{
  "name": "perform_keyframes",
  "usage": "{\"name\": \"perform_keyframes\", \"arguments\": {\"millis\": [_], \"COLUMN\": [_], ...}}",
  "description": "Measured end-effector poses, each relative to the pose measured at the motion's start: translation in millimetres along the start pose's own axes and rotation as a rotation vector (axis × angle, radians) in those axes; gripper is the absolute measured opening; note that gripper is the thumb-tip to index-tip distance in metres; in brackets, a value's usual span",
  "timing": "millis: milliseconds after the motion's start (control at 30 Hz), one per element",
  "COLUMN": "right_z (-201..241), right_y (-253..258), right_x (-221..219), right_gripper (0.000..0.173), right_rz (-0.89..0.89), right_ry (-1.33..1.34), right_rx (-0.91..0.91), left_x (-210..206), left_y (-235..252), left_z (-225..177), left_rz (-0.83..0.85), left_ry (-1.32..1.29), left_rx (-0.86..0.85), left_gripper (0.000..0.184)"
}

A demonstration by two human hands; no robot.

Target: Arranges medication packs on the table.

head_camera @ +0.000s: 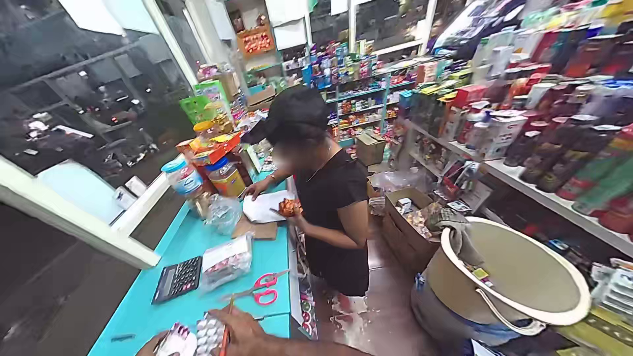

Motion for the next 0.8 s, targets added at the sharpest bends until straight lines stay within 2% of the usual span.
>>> {"name": "perform_keyframes", "arguments": {"millis": [67, 133, 500, 700, 800], "right_z": [0, -3, -5, -8, -9], "right_y": [-2, 0, 4, 3, 6], "right_x": [-5, -8, -9, -6, -15], "right_gripper": [0.078, 0.079, 0.065, 0.066, 0.061], "right_rz": [0.033, 0.046, 0.015, -0.028, -0.082], "right_ry": [-0.001, -0.015, -0.062, -0.052, -0.104], "right_rx": [-0.014, -0.03, -0.031, -0.008, 0.05], "left_x": [-9, -15, -18, -25, -22], "left_y": [6, 10, -6, -11, -18], "left_z": [22, 35, 37, 34, 43], "left_rz": [-0.047, -0.072, -0.019, 0.038, 0.029], "left_ry": [0.017, 0.036, 0.026, -0.068, -0.118], "left_rx": [-0.031, 0.022, 0.112, 0.049, 0.093], "left_gripper": [0.062, 0.063, 0.063, 0.072, 0.086]}}
Point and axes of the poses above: each hand's wrist, its own y-axis towards the middle knuckle, its own x-axis out of the back of the hand, z = x × y, the point moved 5 cm from there along y, towards the middle knuckle, and after that the axes turned 2 degrees about -z, right-handed, at the moved point
